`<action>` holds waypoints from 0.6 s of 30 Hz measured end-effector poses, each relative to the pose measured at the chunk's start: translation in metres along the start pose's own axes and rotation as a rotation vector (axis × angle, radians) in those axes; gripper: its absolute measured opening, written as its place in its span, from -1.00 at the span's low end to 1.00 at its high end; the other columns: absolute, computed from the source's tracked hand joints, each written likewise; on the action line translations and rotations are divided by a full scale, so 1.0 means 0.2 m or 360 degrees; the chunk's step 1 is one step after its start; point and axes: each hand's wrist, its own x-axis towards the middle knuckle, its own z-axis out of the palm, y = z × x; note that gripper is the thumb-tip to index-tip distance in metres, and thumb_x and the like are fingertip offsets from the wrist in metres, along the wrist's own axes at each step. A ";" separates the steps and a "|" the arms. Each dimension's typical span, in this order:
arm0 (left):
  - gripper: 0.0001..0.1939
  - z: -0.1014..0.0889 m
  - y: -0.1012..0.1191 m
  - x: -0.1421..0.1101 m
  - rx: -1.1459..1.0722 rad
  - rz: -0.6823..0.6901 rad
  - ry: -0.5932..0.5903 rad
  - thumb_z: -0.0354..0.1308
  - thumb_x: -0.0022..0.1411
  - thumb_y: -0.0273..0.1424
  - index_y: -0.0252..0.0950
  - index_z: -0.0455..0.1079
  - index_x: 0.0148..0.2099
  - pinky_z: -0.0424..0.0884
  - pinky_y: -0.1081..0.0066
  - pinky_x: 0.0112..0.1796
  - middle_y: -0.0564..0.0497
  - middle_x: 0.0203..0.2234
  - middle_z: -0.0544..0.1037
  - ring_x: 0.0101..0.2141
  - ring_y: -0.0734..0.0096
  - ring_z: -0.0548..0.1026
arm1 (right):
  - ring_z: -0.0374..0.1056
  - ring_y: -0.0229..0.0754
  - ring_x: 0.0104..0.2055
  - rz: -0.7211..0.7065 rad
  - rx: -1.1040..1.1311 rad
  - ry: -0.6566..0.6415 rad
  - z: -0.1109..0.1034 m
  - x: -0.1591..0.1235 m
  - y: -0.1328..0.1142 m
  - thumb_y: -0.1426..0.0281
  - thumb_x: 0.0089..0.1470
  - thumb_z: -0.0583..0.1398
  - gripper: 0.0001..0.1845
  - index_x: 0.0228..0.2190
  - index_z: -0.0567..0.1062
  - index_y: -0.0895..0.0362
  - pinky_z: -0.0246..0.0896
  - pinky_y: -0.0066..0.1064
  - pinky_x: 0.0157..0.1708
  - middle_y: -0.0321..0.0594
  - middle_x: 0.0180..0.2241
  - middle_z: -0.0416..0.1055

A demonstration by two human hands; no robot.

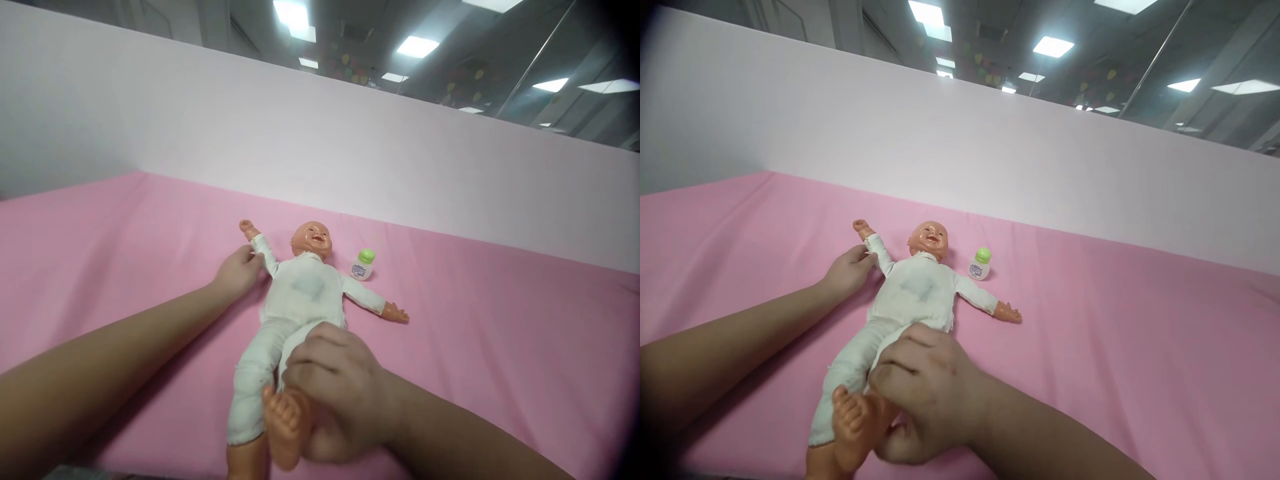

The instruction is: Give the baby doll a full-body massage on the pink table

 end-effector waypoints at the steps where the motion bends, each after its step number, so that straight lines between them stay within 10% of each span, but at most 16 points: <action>1: -0.62 0.00 -0.01 0.01 -0.0038 -0.0022 0.0002 -0.05 0.37 -0.05 -0.21 0.43 -0.20 0.36 0.25 -0.33 -0.06 -0.34 0.61 -0.30 0.08 0.56 | 0.38 -0.18 -0.34 -0.0006 0.0033 -0.0123 0.02 -0.01 -0.01 0.31 -0.11 0.23 -0.73 -0.28 0.44 0.08 0.40 -0.26 -0.21 -0.27 -0.37 0.49; 6: -0.58 0.01 -0.01 0.01 -0.0073 0.0022 0.0042 -0.05 0.37 -0.03 -0.22 0.43 -0.06 0.40 0.21 -0.28 -0.08 -0.26 0.63 -0.26 0.06 0.57 | 0.29 -0.22 -0.38 -0.0128 0.0031 -0.0416 0.12 -0.03 0.00 0.23 -0.07 0.22 -0.77 -0.37 0.40 0.09 0.37 -0.28 -0.18 -0.32 -0.44 0.41; 14: -0.52 0.03 0.09 -0.13 0.0496 0.1071 -0.0016 -0.12 0.48 -0.26 -0.20 0.28 0.34 0.34 0.10 0.16 -0.14 0.17 0.49 0.14 0.06 0.45 | 0.43 -0.02 0.02 -0.0053 -0.0100 0.0352 0.01 -0.02 0.00 0.44 0.06 0.22 -0.60 -0.02 0.47 0.15 0.41 -0.10 0.07 -0.02 0.03 0.49; 18: -0.50 0.04 0.08 -0.14 0.0656 0.1244 -0.0012 -0.13 0.49 -0.34 -0.20 0.24 0.40 0.32 0.06 0.19 -0.16 0.22 0.45 0.19 0.06 0.41 | 0.31 0.09 0.22 0.0118 -0.0364 0.0451 0.00 -0.04 0.15 0.52 0.11 0.26 -0.49 0.11 0.45 0.06 0.30 0.07 0.22 -0.01 0.23 0.35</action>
